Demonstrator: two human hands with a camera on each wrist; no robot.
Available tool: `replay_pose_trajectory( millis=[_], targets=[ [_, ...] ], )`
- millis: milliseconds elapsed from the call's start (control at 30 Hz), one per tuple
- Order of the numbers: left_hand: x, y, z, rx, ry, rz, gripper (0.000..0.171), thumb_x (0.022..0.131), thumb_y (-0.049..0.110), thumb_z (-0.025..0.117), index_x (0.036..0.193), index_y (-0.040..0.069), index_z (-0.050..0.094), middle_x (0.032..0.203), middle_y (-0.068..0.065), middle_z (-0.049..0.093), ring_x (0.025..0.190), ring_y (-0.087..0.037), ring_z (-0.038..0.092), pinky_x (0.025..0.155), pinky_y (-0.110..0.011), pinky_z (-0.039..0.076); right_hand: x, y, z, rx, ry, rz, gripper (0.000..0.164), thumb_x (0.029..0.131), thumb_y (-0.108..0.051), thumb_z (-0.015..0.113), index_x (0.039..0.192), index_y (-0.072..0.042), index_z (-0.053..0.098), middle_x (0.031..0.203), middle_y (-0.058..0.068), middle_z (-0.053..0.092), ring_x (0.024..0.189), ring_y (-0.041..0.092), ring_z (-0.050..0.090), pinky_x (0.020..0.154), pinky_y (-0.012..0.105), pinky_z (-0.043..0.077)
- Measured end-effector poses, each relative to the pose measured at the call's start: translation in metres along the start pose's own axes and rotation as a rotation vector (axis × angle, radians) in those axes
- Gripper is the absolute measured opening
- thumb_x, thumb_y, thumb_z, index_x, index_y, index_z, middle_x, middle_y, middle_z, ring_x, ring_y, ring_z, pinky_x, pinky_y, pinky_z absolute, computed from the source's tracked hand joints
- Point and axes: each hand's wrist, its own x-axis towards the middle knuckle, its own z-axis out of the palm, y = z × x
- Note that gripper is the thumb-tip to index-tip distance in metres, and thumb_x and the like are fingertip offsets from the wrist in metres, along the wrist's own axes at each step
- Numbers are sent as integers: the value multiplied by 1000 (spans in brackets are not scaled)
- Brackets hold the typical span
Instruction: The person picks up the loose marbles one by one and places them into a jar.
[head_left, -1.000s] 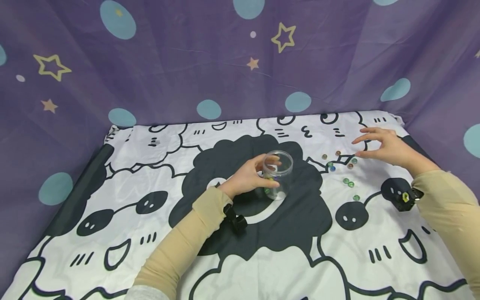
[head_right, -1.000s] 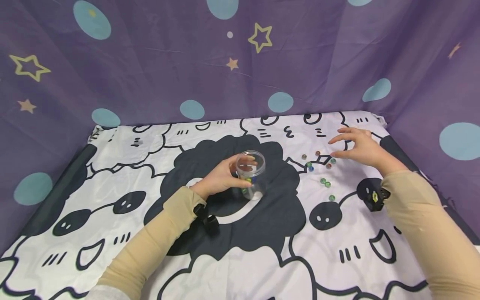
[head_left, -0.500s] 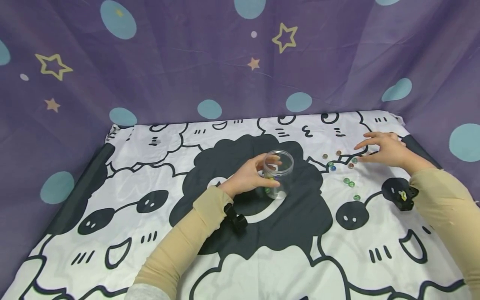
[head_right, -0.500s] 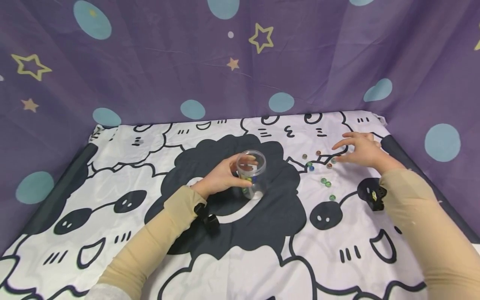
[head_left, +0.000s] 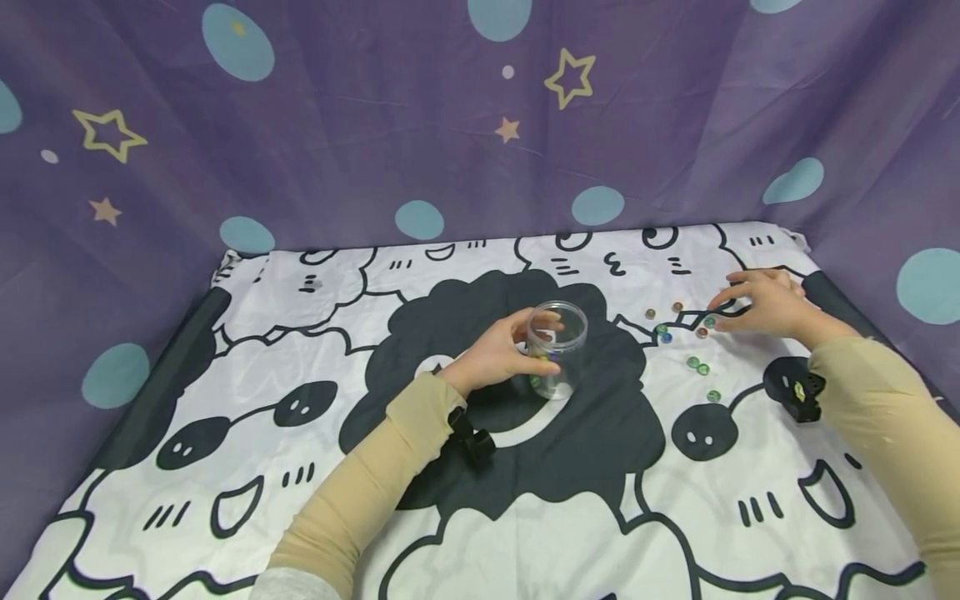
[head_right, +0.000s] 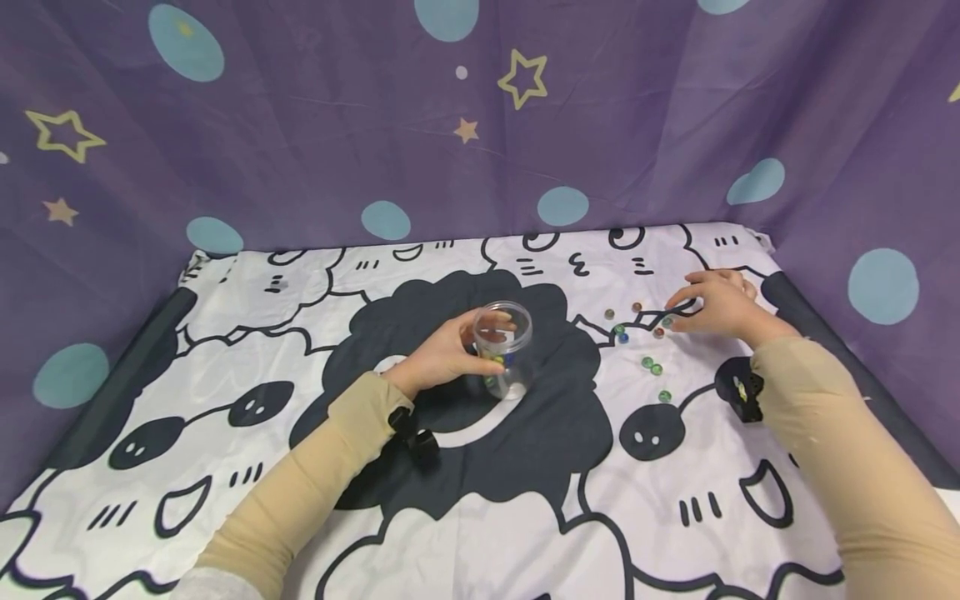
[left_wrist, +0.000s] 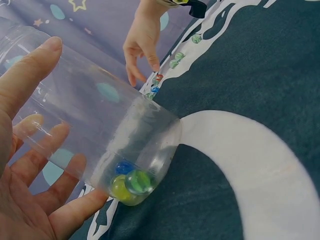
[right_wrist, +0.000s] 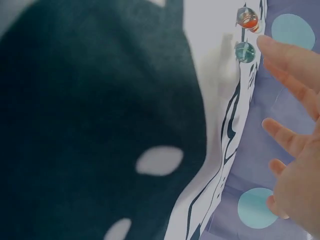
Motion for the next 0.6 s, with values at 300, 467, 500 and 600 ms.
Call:
replay_pose_trajectory(
  millis=[300,467,500,600],
  targets=[
    [0,-1,0,8,-1,0,66,80,10,76,138,10,45,135,-4,54,123,-25,48,92,-38,42,2,4,4,-32,2,7,36,72,-26,79,101,-6,71,135,33,35,118,64,17,83,72,15],
    [0,-2,0,7,-2,3,66,80,9,76,138,9,45,135,-5,54,122,-25,48,91,-37,43,3,4,6,-43,9,-7,33,73,-24,79,99,-7,72,134,34,36,117,66,18,83,73,14],
    [0,-2,0,7,-4,3,66,80,9,76,138,9,45,135,-5,54,122,-25,48,90,-37,43,3,3,6,-41,10,-7,32,73,-24,79,99,-6,72,134,34,37,117,66,18,83,73,14],
    [0,-2,0,9,-6,1,66,80,9,76,138,9,45,135,-5,54,121,-25,48,89,-35,44,4,4,8,-31,10,-4,31,73,-23,79,98,-6,72,134,35,36,117,67,17,83,73,14]
  ],
)
